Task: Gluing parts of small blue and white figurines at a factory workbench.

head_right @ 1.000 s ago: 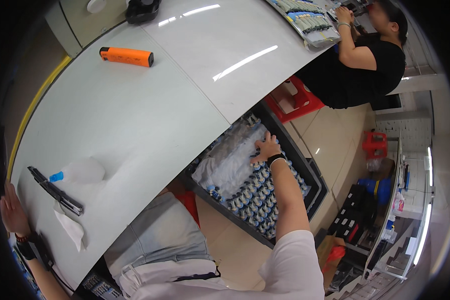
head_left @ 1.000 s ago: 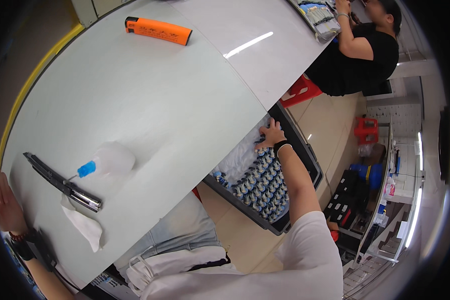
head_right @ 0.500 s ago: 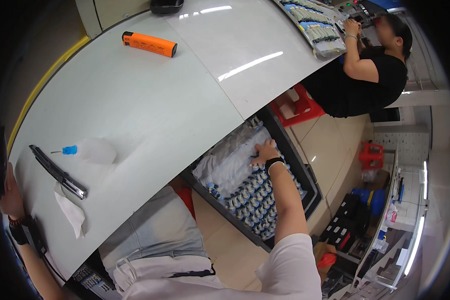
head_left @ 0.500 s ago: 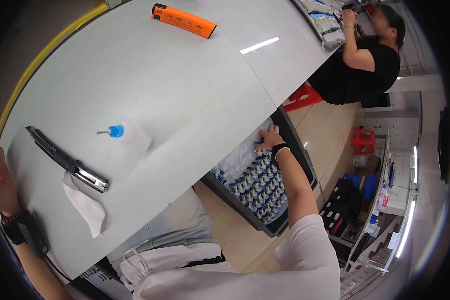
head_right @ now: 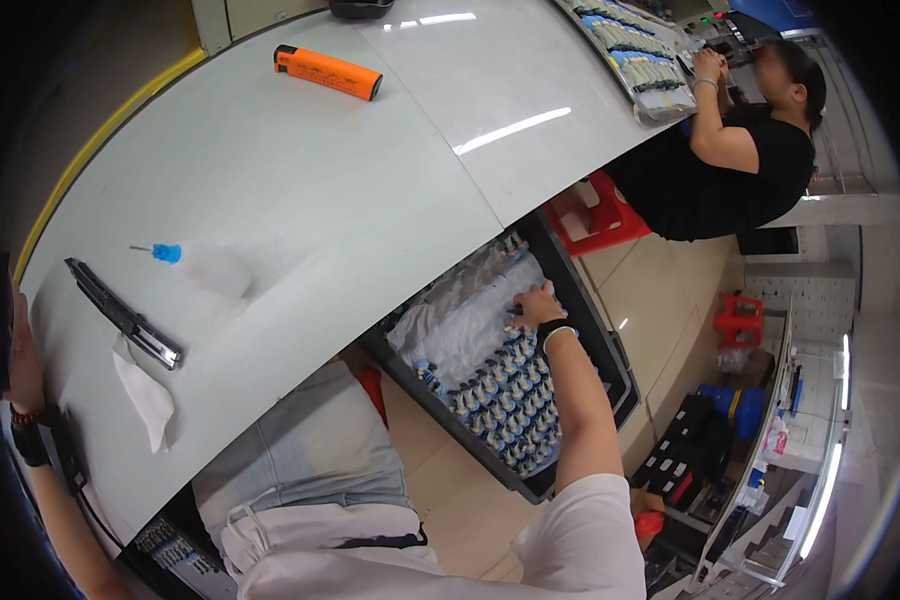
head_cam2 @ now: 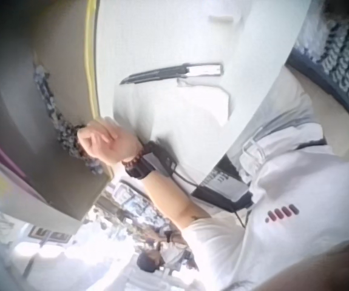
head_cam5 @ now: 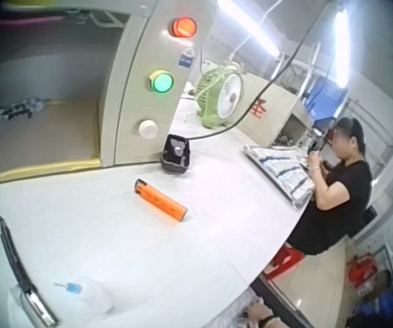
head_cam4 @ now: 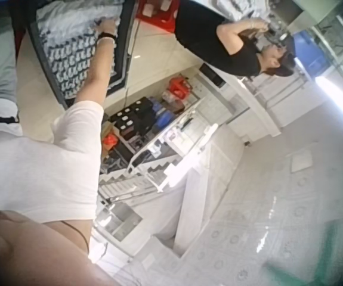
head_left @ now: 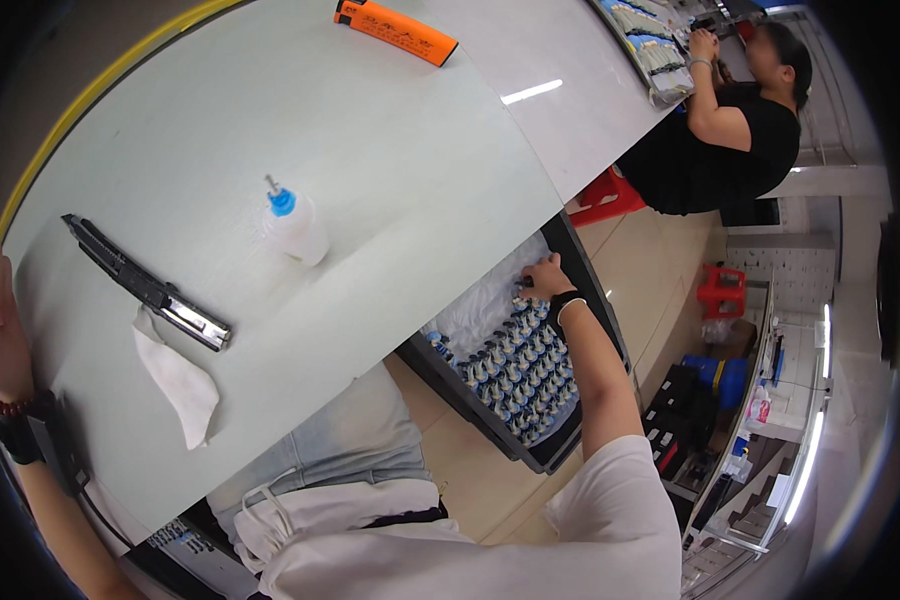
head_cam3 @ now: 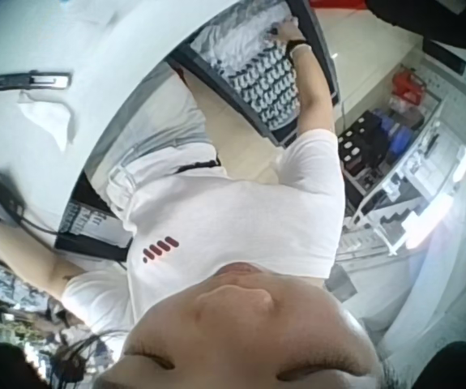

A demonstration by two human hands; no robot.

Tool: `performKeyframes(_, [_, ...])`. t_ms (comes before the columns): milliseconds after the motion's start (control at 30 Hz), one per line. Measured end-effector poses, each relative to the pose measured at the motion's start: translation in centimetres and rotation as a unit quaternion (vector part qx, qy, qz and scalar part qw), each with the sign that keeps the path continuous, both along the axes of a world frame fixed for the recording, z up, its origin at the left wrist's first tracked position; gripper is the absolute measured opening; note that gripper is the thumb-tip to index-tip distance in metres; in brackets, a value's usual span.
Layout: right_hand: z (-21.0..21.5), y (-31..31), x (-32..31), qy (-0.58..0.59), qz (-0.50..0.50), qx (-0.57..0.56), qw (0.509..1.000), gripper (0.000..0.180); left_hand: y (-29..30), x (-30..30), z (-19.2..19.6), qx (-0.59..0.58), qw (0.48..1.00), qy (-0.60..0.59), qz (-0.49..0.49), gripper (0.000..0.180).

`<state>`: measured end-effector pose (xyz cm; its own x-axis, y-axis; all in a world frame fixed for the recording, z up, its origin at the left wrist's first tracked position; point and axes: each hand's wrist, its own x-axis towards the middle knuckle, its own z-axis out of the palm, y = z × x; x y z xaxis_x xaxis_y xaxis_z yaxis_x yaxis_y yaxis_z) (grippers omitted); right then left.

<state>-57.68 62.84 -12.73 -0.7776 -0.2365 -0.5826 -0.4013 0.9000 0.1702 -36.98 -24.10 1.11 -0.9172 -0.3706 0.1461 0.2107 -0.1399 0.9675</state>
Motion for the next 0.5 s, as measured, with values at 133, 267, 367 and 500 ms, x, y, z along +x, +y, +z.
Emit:
performKeyframes(133, [0.4,-2.2,-0.3,0.012,0.007,-0.041,0.999,0.037,0.0,0.2,1.9,-0.063,0.998,0.0,-0.008,0.025])
performKeyframes(267, [2.0,-2.4,0.5,0.022,-0.006,-0.054,0.998,0.035,5.2,-2.1,4.3,-0.11,0.993,0.002,-0.033,0.024])
performKeyframes(367, [2.7,-0.9,1.7,0.041,-0.036,-0.114,0.992,0.033,15.2,-7.4,7.8,-0.137,0.989,0.005,-0.06,0.025])
performKeyframes(500, [3.5,-0.5,2.5,0.145,-0.011,-0.183,0.972,0.033,17.7,-7.9,9.2,-0.184,0.979,0.01,-0.084,0.027])
